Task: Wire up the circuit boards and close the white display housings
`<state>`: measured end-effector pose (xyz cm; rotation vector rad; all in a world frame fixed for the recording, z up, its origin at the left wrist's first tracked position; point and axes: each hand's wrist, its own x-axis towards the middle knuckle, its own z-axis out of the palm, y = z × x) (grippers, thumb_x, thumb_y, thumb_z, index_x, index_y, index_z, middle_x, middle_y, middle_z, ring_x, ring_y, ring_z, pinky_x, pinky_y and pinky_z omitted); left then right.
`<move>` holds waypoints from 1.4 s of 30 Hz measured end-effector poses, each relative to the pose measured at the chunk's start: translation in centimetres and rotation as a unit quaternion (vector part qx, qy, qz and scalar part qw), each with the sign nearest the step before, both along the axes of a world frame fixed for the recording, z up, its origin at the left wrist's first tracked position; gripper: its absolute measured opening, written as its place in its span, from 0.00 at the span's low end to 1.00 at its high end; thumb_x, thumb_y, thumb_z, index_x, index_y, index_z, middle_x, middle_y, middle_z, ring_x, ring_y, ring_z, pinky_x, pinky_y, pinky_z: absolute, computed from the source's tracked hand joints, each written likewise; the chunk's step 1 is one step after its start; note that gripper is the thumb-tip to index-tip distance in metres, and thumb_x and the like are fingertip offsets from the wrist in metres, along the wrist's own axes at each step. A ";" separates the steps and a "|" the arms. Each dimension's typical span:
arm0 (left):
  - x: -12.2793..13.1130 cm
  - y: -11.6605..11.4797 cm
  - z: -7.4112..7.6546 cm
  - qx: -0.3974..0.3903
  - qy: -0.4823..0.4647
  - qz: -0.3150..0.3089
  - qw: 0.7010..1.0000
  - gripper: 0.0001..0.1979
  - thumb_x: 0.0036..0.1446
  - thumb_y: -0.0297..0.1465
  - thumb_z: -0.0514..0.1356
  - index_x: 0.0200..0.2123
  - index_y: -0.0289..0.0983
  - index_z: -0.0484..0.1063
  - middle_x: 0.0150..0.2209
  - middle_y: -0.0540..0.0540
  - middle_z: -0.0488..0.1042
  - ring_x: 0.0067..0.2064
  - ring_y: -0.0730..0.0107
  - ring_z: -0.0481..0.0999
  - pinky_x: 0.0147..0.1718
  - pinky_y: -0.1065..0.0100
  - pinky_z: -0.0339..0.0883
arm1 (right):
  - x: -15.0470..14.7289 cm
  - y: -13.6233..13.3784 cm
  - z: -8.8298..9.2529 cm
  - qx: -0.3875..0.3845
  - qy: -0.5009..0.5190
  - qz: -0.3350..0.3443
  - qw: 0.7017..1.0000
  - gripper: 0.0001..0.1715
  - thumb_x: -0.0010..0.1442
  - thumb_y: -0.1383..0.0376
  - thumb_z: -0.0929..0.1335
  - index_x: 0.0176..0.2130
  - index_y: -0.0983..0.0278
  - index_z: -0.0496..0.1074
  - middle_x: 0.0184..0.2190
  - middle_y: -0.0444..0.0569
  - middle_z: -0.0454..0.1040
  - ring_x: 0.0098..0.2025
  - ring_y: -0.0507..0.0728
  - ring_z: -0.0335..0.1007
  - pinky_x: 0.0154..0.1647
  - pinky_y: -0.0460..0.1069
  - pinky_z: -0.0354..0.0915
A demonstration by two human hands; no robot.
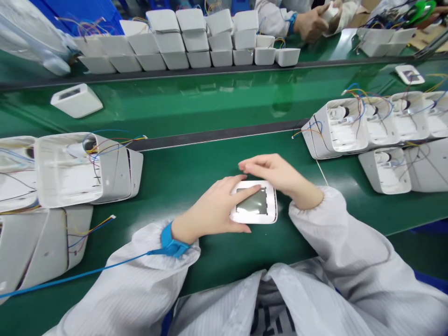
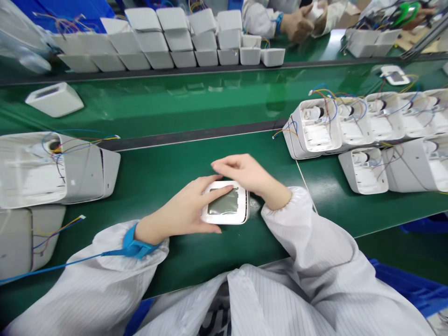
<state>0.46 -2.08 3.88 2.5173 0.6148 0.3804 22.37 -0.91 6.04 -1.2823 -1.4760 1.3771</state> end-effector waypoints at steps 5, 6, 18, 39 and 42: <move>0.7 -0.9 0.0 0.006 0.012 0.023 1.000 0.53 0.43 0.49 0.70 0.69 0.44 0.51 0.63 0.32 0.58 0.61 0.37 0.61 0.57 0.39 0.61 | -2.2 -1.0 -0.4 0.039 -0.030 -0.030 0.998 0.12 0.59 0.58 0.71 0.41 0.62 0.79 0.41 0.49 0.81 0.41 0.56 0.78 0.43 0.52 0.72; 0.8 -1.0 0.0 0.010 0.009 0.024 1.000 0.52 0.45 0.47 0.70 0.69 0.44 0.50 0.63 0.33 0.58 0.62 0.38 0.61 0.57 0.40 0.60 | -2.2 -1.1 -0.3 0.054 -0.026 -0.049 0.997 0.12 0.60 0.58 0.71 0.40 0.62 0.79 0.40 0.49 0.81 0.41 0.56 0.78 0.42 0.52 0.72; 0.3 -0.4 -0.6 0.122 -0.099 0.197 0.968 0.42 0.51 0.44 0.67 0.65 0.37 0.56 0.58 0.31 0.65 0.60 0.40 0.65 0.58 0.42 0.60 | -2.1 -1.1 -1.5 0.108 -0.188 -0.097 0.971 0.32 0.63 0.47 0.66 0.57 0.64 0.69 0.53 0.57 0.75 0.53 0.62 0.73 0.54 0.57 0.68; -0.4 -0.3 0.5 0.109 -0.194 0.241 0.945 0.18 0.67 0.39 0.54 0.52 0.36 0.75 0.35 0.45 0.83 0.29 0.70 0.80 0.29 0.71 0.71 | -2.1 -1.7 -2.0 0.279 -0.141 -0.107 0.944 0.27 0.66 0.49 0.64 0.55 0.62 0.72 0.47 0.54 0.79 0.47 0.61 0.75 0.49 0.58 0.71; -0.3 -0.5 0.5 0.132 -0.199 0.234 0.942 0.19 0.67 0.39 0.54 0.53 0.33 0.74 0.34 0.45 0.83 0.28 0.70 0.80 0.28 0.71 0.70 | -2.2 -1.9 -1.9 0.296 -0.158 -0.124 0.934 0.25 0.65 0.49 0.64 0.53 0.62 0.72 0.46 0.53 0.79 0.46 0.60 0.76 0.47 0.57 0.71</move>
